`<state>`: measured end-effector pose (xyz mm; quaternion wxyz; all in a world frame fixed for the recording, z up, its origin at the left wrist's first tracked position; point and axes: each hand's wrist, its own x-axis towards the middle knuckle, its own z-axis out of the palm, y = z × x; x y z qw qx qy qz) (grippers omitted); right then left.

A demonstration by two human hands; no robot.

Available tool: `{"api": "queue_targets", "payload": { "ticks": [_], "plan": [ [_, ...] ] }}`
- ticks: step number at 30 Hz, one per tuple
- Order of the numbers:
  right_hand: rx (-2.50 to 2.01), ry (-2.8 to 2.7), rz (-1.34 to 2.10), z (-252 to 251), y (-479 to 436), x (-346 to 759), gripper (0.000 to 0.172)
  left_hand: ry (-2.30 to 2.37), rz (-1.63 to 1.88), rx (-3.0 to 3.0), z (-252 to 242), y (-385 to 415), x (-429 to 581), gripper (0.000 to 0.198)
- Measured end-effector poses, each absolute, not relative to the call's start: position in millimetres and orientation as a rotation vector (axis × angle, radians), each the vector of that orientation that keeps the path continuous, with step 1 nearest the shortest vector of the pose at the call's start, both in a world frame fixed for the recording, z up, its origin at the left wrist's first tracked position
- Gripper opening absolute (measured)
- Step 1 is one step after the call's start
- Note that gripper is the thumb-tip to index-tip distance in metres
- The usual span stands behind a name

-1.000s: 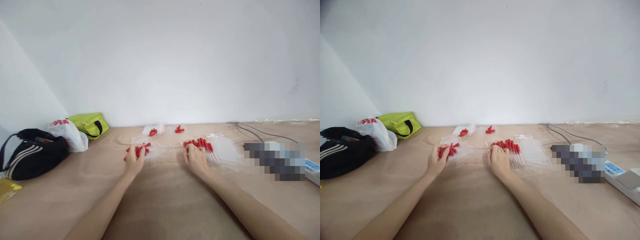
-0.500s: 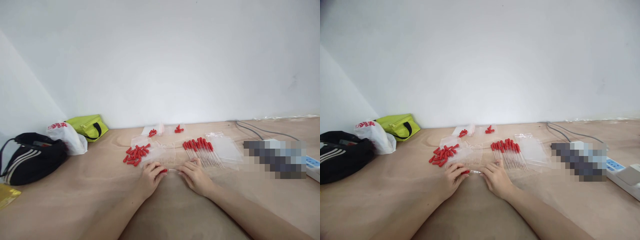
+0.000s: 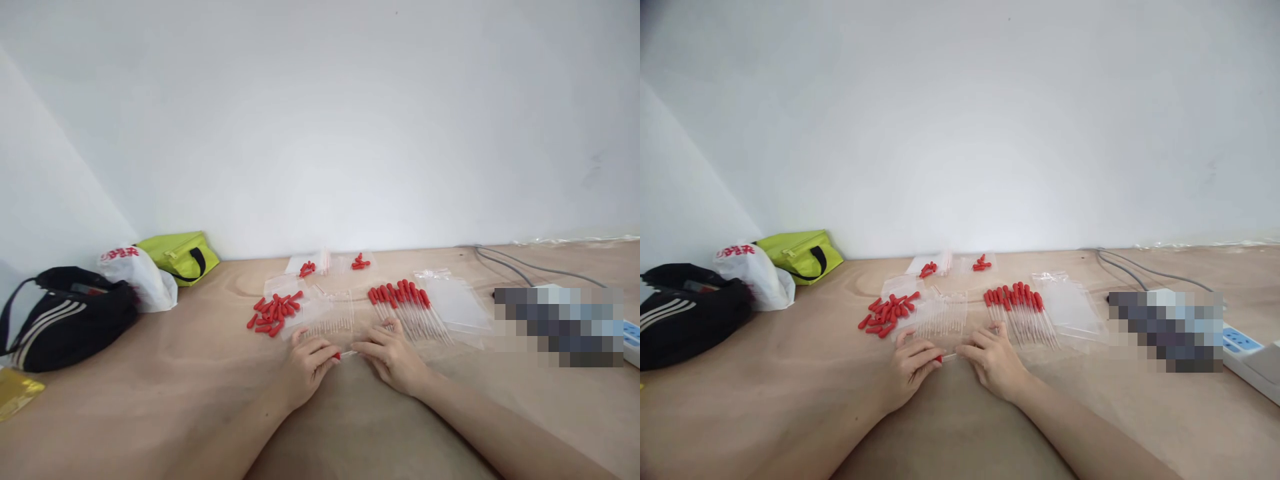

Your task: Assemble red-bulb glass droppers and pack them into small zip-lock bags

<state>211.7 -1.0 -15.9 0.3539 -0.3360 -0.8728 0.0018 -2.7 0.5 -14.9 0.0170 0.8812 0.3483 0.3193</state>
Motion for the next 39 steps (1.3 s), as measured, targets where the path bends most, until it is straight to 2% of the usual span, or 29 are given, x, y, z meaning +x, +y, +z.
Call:
{"api": "queue_targets", "payload": {
  "ticks": [8,19,24,29,39],
  "plan": [
    [-0.921,-2.275,-0.083,-16,-3,211,0.025,1.095,0.946,2.778,-16,0,-2,0.025],
    [-0.964,-2.226,0.09,-11,-5,207,0.025,1.154,1.085,2.664,-8,-2,0,0.023],
    [-1.025,-2.171,0.198,-11,-6,207,0.02,1.214,1.002,2.538,1,-1,-1,0.025],
    [-1.01,-2.207,0.242,-9,-8,205,0.018,1.173,0.994,2.524,2,-3,1,0.026],
    [-0.975,-2.232,0.278,-10,-6,207,0.023,1.002,0.992,2.686,-6,-3,2,0.026]
  ]
}}
